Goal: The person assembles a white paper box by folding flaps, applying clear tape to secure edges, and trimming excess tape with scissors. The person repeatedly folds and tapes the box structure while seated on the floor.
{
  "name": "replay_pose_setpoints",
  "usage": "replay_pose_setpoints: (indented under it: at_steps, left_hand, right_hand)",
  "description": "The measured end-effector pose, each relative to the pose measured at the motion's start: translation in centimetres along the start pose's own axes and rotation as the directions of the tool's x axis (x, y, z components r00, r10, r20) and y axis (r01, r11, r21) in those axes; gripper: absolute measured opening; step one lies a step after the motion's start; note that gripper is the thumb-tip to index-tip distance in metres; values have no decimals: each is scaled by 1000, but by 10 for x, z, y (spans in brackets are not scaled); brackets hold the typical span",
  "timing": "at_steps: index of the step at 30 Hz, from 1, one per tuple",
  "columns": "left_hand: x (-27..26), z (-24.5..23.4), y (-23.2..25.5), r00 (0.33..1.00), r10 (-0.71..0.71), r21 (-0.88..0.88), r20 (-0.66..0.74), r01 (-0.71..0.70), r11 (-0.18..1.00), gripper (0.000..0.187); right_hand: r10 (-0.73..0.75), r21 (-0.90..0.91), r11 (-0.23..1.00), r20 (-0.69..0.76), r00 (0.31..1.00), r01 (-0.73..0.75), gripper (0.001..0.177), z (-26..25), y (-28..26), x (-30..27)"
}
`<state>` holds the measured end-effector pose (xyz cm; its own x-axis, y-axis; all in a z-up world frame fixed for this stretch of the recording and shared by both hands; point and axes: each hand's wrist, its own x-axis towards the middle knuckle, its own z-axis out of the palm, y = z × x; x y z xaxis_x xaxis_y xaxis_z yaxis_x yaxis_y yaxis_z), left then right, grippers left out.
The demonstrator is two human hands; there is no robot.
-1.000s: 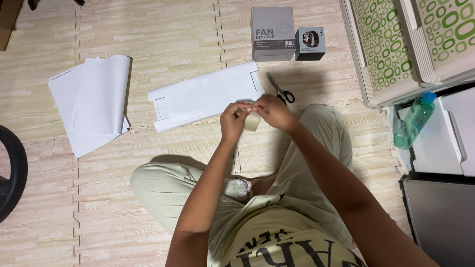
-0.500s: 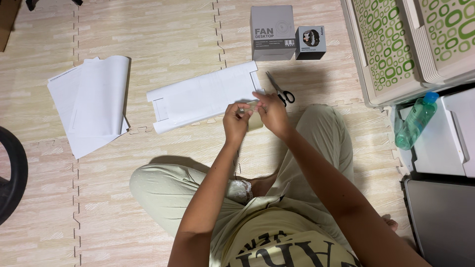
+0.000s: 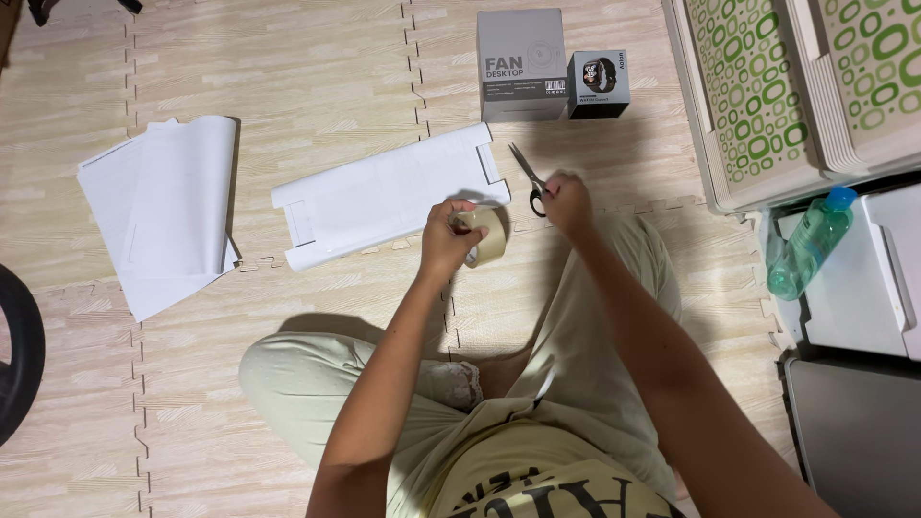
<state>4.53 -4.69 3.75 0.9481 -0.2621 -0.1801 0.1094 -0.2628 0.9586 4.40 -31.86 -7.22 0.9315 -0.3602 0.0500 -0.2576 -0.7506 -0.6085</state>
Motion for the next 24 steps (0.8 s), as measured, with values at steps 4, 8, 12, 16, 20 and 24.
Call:
replay_pose_setpoints:
  at_steps: [4,8,12,16,20,24]
  left_hand:
    - [10,-7,-5,986,-76,-96,146,91,991,60]
    - [20,-12,-7,961,-148,-232,233,202,951,66]
    - [26,-18,-5,949,-182,-254,259,248,935,66]
    - [29,-27,0,944,-188,-260,271,259,930,64]
    - [31,-36,3,929,-204,-300,309,299,906,63]
    - [32,-43,6,913,-263,-245,311,345,906,65]
  right_hand:
    - [231,-273,946,184,955,-176,40,-7,6,10]
    - [294,-411,892,211,932,-188,57,-8,-13,11]
    - [261,-418,896,223,939,-150,54,-2,-16,12]
    - [225,-302,940,208,952,-156,43,8,-2,14]
    - [181,-21,983,252,951,-181,30,14,15,12]
    - [94,167,975,303,949,-149,27,-11,16,14]
